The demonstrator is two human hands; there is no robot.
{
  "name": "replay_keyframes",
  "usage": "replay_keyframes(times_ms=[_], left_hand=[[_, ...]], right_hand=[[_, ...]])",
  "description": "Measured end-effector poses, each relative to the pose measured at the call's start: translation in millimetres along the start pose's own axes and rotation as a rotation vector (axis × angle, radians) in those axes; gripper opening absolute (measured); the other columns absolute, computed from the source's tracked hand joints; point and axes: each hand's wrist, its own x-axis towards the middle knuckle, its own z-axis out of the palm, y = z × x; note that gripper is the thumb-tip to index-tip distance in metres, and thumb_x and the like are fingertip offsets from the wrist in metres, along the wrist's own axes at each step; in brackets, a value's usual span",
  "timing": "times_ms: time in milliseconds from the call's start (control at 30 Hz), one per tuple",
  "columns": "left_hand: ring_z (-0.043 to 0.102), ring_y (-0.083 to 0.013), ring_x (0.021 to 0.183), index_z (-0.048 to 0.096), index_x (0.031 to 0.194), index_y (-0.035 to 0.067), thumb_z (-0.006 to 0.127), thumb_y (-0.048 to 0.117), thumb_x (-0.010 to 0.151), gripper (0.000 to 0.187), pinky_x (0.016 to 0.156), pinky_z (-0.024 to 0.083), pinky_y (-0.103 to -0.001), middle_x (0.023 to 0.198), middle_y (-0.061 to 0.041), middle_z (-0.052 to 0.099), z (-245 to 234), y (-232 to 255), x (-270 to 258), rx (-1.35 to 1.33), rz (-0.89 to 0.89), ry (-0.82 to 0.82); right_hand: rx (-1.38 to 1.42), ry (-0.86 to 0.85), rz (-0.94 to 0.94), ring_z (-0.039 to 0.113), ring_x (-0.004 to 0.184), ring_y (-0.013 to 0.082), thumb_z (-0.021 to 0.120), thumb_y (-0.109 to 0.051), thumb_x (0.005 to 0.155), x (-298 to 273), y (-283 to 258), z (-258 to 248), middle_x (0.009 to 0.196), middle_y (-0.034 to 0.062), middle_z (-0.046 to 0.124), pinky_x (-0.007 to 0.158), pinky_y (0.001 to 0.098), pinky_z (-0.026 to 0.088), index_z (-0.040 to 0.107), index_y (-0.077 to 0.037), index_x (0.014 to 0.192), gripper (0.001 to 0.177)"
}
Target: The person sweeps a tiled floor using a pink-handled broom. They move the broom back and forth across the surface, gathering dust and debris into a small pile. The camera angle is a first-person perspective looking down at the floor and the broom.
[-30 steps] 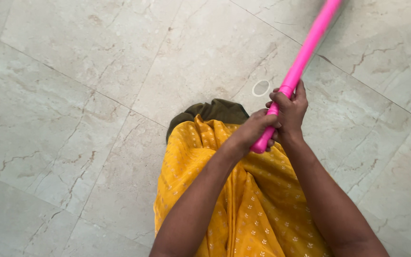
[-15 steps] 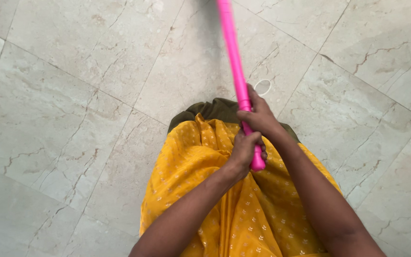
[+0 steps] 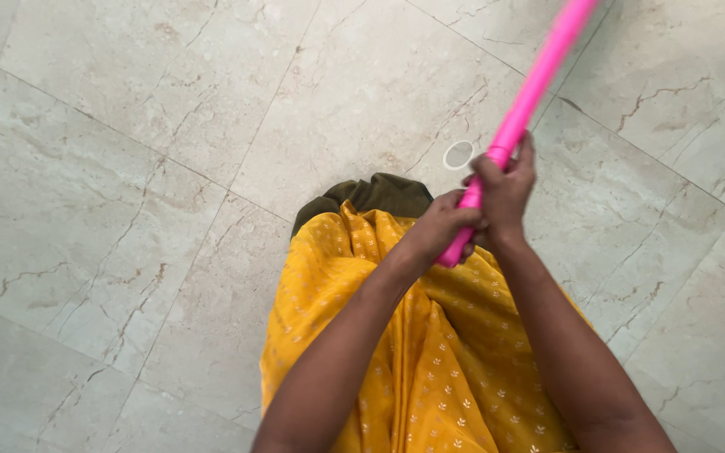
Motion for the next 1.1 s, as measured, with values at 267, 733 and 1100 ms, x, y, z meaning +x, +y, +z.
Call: replay_keyframes(times_ms=[267,733,1100], left_hand=[[0.058,-0.012,0.054,0.054,0.101,0.001,0.062,0.018,0.091,0.021,0.048,0.052,-0.027,0.074,-0.004,0.06,12,-40,46,-0.21,0.035,0.065],[0.056,-0.0143,0.048,0.04,0.118,0.005,0.052,0.01,0.083,0.037,0.042,0.052,-0.029,0.07,-0.005,0.055,-32,59,-20,-0.248,0.357,0.346],[0.058,-0.0138,0.049,0.049,0.121,0.007,0.055,0.01,0.083,0.038,0.043,0.051,-0.028,0.074,-0.006,0.063,40,-40,-57,-0.039,0.128,-0.028]], right_hand=[[-0.138,-0.123,0.051,0.067,0.061,0.0195,0.061,-0.001,0.084,42,13,-32,0.084,0.0124,0.062,0.053,0.0331,0.057,0.054,0.003,0.128,0.045],[-0.254,-0.673,-0.053,0.069,0.078,0.0197,0.068,-0.005,0.078,57,-34,129,0.113,0.0208,0.067,0.065,0.0306,0.061,0.026,0.002,0.16,0.093],[-0.084,-0.101,-0.073,0.064,0.064,0.0158,0.062,-0.004,0.08,-74,-37,-29,0.084,0.0072,0.061,0.055,0.0311,0.056,0.05,-0.002,0.141,0.062]])
